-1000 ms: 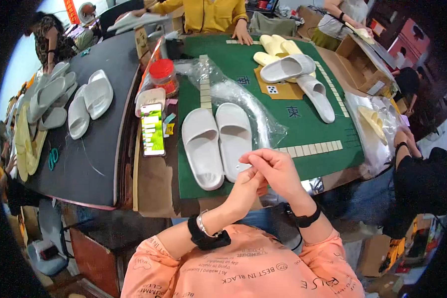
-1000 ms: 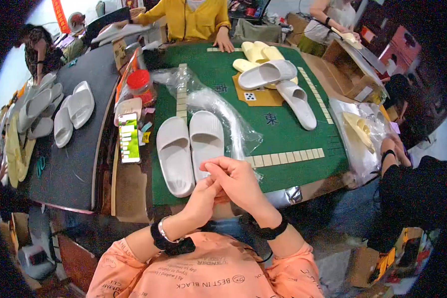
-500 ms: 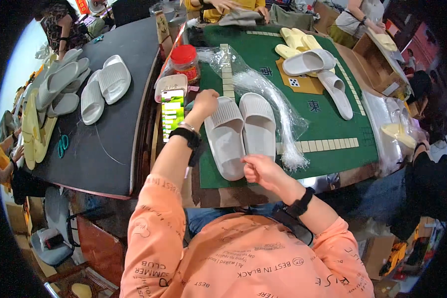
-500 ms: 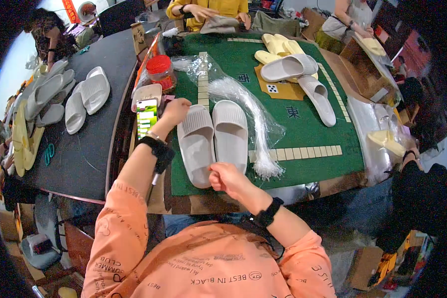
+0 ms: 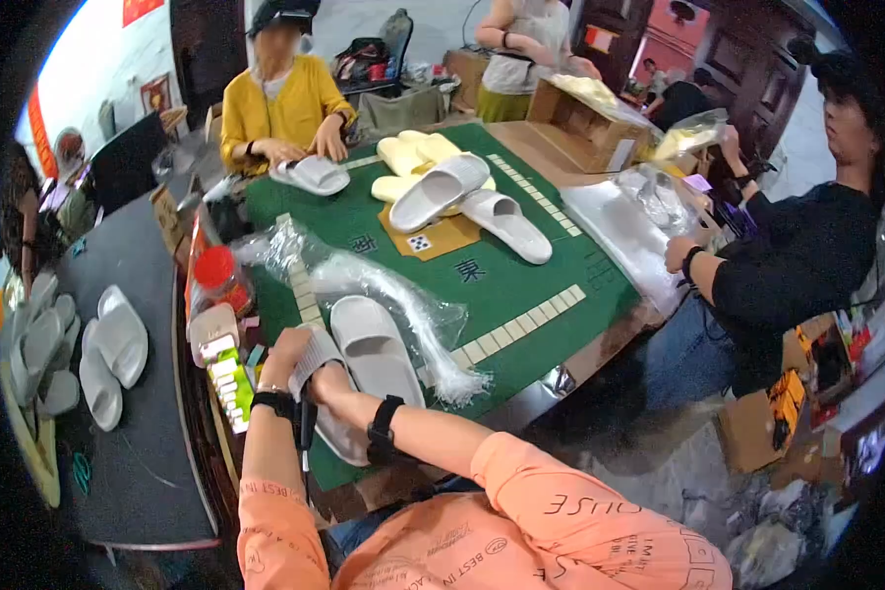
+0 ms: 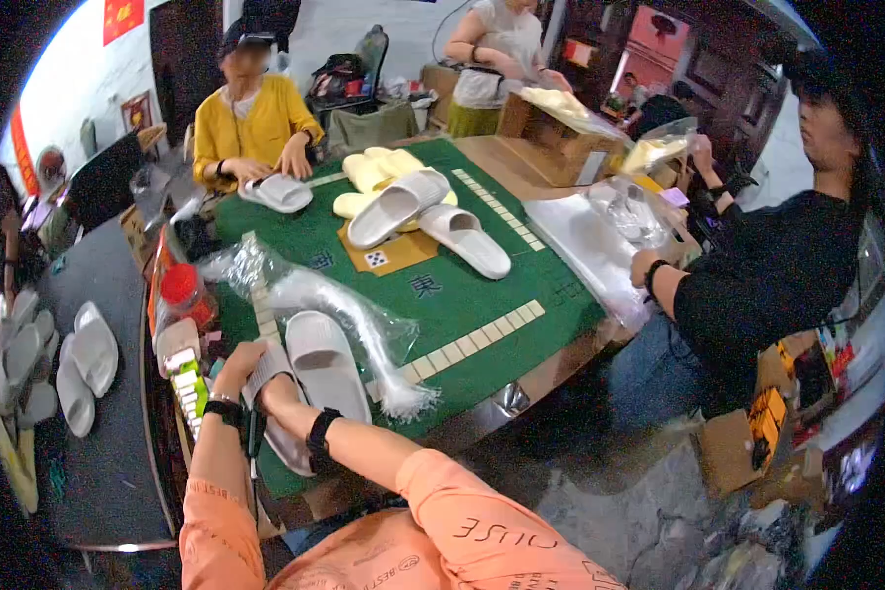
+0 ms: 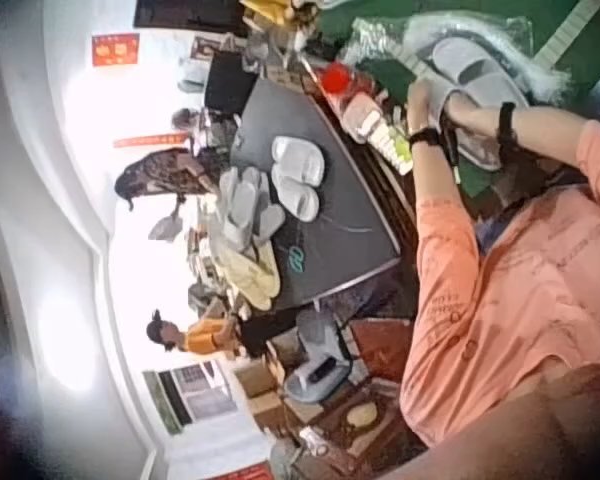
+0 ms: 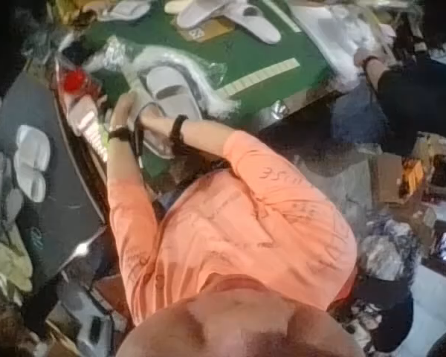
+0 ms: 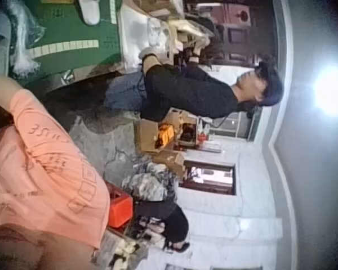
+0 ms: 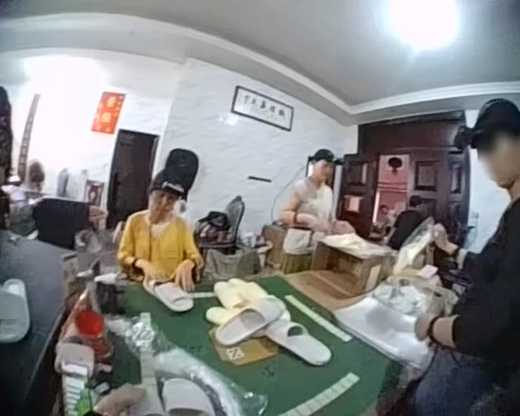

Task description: The recorder is packaging white and yellow slippers into plastic bags.

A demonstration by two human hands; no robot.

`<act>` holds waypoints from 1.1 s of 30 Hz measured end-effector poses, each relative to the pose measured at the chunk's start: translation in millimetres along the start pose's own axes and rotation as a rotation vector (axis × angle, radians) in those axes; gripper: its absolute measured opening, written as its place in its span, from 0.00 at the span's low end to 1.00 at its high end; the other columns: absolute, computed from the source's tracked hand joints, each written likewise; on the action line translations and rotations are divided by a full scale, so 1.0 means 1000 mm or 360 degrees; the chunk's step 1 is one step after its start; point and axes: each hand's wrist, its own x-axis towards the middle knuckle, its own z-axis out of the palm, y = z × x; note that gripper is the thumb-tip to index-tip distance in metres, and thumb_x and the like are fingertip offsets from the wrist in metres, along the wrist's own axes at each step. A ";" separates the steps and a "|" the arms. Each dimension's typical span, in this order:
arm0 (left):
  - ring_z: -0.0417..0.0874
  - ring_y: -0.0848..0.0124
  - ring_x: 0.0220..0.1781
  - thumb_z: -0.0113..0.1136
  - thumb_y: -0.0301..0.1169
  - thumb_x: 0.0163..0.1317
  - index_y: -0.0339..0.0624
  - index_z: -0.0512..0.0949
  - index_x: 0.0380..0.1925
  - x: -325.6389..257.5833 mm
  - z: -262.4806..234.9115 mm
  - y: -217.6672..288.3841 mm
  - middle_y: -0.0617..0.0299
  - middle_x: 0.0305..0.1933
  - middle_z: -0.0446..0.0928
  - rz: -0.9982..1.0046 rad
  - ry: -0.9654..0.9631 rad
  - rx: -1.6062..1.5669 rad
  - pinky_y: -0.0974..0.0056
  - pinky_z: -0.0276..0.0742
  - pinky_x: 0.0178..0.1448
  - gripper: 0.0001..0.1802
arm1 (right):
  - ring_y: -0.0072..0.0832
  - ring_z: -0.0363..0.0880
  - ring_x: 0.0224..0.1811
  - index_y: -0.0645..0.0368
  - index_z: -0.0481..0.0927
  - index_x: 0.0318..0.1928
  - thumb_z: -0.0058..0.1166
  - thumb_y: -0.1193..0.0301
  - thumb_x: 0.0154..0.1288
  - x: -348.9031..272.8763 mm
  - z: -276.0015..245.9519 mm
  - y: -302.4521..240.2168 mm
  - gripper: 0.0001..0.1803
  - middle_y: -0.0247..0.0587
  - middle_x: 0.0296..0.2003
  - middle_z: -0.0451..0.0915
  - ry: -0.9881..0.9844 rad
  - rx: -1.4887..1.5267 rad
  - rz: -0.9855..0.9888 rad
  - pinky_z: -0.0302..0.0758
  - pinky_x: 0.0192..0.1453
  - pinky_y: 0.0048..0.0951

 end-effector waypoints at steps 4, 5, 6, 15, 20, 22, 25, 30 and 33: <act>0.76 0.54 0.42 0.38 0.35 0.58 0.35 0.77 0.29 0.017 0.001 0.007 0.44 0.39 0.75 0.0012 -0.0149 -0.0151 0.53 0.72 0.43 0.18 | 0.26 0.65 0.15 0.63 0.73 0.31 0.41 0.70 0.56 -0.002 -0.009 -0.011 0.09 0.37 0.17 0.70 0.0065 0.0049 0.0025 0.59 0.18 0.31; 0.76 0.53 0.42 0.38 0.36 0.58 0.36 0.77 0.30 0.005 -0.007 0.018 0.44 0.39 0.75 -0.0061 -0.0098 -0.0074 0.53 0.71 0.43 0.18 | 0.26 0.64 0.15 0.63 0.73 0.31 0.40 0.70 0.57 -0.018 -0.012 -0.028 0.10 0.36 0.17 0.70 0.0002 0.0040 0.0037 0.59 0.18 0.30; 0.76 0.52 0.43 0.39 0.36 0.58 0.37 0.77 0.30 -0.002 -0.017 0.042 0.44 0.39 0.75 -0.0097 -0.0058 0.0026 0.52 0.71 0.44 0.18 | 0.26 0.64 0.15 0.63 0.73 0.31 0.40 0.70 0.57 -0.016 -0.021 -0.031 0.10 0.36 0.17 0.70 0.0025 0.0057 0.0027 0.59 0.18 0.30; 0.77 0.48 0.40 0.44 0.32 0.52 0.39 0.76 0.27 -0.015 -0.022 0.067 0.48 0.33 0.78 -0.0044 0.0292 0.0411 0.46 0.68 0.44 0.12 | 0.47 0.74 0.37 0.59 0.75 0.38 0.44 0.68 0.58 -0.094 -0.182 -0.096 0.11 0.52 0.32 0.76 -0.0539 -0.1530 -0.0673 0.71 0.41 0.41; 0.77 0.55 0.42 0.46 0.30 0.49 0.45 0.79 0.31 -0.017 -0.033 0.082 0.51 0.34 0.78 -0.0070 0.0232 0.0043 0.51 0.68 0.46 0.13 | 0.44 0.73 0.32 0.62 0.72 0.27 0.45 0.74 0.53 -0.118 -0.214 -0.118 0.04 0.48 0.25 0.74 -0.0183 -0.2398 -0.0871 0.68 0.35 0.42; 0.77 0.56 0.42 0.46 0.30 0.48 0.46 0.80 0.30 -0.019 -0.039 0.073 0.51 0.34 0.78 -0.0127 0.0181 -0.0102 0.54 0.69 0.47 0.13 | 0.42 0.73 0.32 0.60 0.72 0.25 0.45 0.77 0.49 -0.116 -0.204 -0.118 0.02 0.46 0.24 0.74 -0.0151 -0.2422 -0.1066 0.67 0.36 0.40; 0.78 0.57 0.40 0.48 0.28 0.45 0.46 0.81 0.28 -0.016 -0.045 0.071 0.51 0.33 0.78 -0.0107 0.0096 -0.0322 0.59 0.70 0.47 0.12 | 0.38 0.72 0.33 0.58 0.71 0.23 0.46 0.79 0.45 -0.113 -0.191 -0.111 0.03 0.42 0.24 0.73 -0.0083 -0.2468 -0.1251 0.66 0.38 0.36; 0.79 0.58 0.39 0.50 0.25 0.45 0.44 0.81 0.29 -0.020 -0.056 0.074 0.51 0.32 0.79 -0.0012 0.0018 -0.0419 0.63 0.72 0.46 0.12 | 0.36 0.66 0.36 0.58 0.73 0.19 0.48 0.77 0.43 -0.110 -0.168 -0.097 0.01 0.39 0.24 0.68 -0.0010 -0.2322 -0.1502 0.63 0.40 0.34; 0.79 0.60 0.37 0.54 0.25 0.46 0.43 0.81 0.31 -0.021 -0.060 0.058 0.52 0.32 0.79 -0.0018 0.0009 -0.0454 0.64 0.72 0.44 0.10 | 0.34 0.66 0.36 0.58 0.74 0.17 0.49 0.76 0.42 -0.109 -0.162 -0.090 0.02 0.39 0.23 0.67 -0.0049 -0.2345 -0.1562 0.61 0.39 0.32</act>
